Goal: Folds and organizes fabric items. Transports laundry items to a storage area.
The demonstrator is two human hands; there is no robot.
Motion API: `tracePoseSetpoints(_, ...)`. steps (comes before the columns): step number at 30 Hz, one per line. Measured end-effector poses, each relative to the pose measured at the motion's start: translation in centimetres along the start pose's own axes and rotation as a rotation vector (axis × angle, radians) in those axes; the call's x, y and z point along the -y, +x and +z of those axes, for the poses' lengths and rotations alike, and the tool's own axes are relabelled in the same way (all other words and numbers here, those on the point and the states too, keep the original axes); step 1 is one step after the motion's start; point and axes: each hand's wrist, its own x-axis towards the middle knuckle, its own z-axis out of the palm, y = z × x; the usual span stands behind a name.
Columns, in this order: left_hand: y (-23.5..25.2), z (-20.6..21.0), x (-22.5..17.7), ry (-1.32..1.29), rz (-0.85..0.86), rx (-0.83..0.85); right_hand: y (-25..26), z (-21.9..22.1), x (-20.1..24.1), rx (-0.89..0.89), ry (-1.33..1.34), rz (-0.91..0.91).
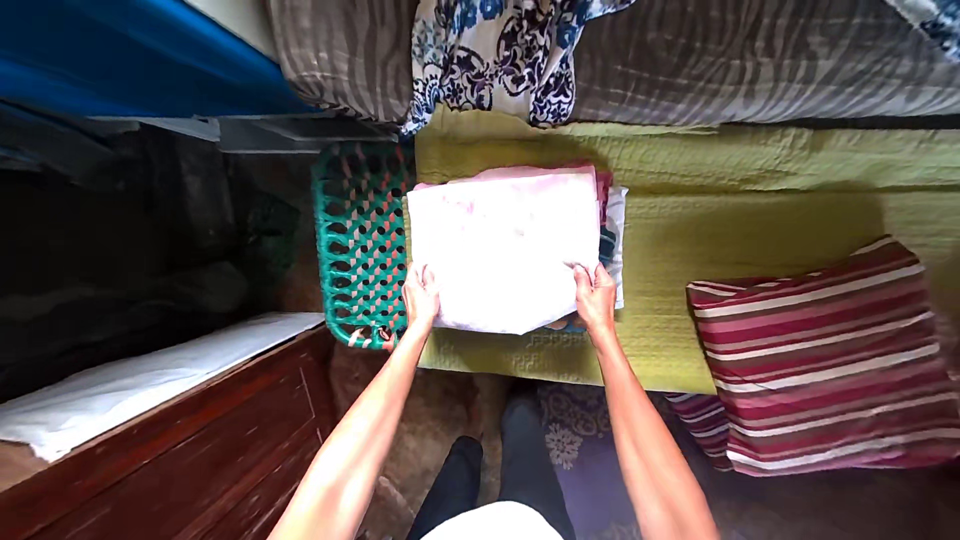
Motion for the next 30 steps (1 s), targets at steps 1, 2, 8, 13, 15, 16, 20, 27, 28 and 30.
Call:
tracePoseSetpoints(1,-0.3,0.1,-0.7,0.004,0.063,-0.082,-0.1,-0.3,0.7,-0.053,-0.011,-0.062)
tracePoseSetpoints(2,-0.4,0.2,-0.9,0.006,0.106,-0.132,-0.2,-0.6,0.8,-0.105,-0.024,-0.088)
tracePoseSetpoints(8,1.2,0.9,4.7,-0.076,-0.193,0.279,1.6,-1.1,-6.4,0.134,-0.154,0.439)
tracePoseSetpoints(13,0.3,1.4,5.6,-0.016,-0.176,0.326,1.1,-1.5,-6.2,0.132,-0.111,0.450)
tracePoseSetpoints(15,0.4,1.1,4.9,0.015,-0.119,0.297,0.9,-3.0,-4.1,0.095,-0.146,0.429)
tracePoseSetpoints(16,0.3,0.9,4.7,0.021,-0.104,0.276,0.8,-3.3,-3.5,0.070,-0.151,0.419)
tracePoseSetpoints(20,-0.5,0.8,5.8,0.101,-0.127,0.312,0.0,-2.7,-3.8,0.100,-0.232,0.539)
tracePoseSetpoints(27,-3.9,-1.1,9.3,0.148,-0.038,0.390,-6.8,-3.0,-5.9,0.201,-0.168,0.536)
tracePoseSetpoints(28,-4.9,-1.9,10.3,0.157,-0.046,0.452,-8.7,-3.3,-7.4,0.280,-0.117,0.515)
tracePoseSetpoints(30,-7.0,-3.4,11.9,0.172,-0.054,0.552,-12.7,-4.4,-10.0,0.402,-0.069,0.518)
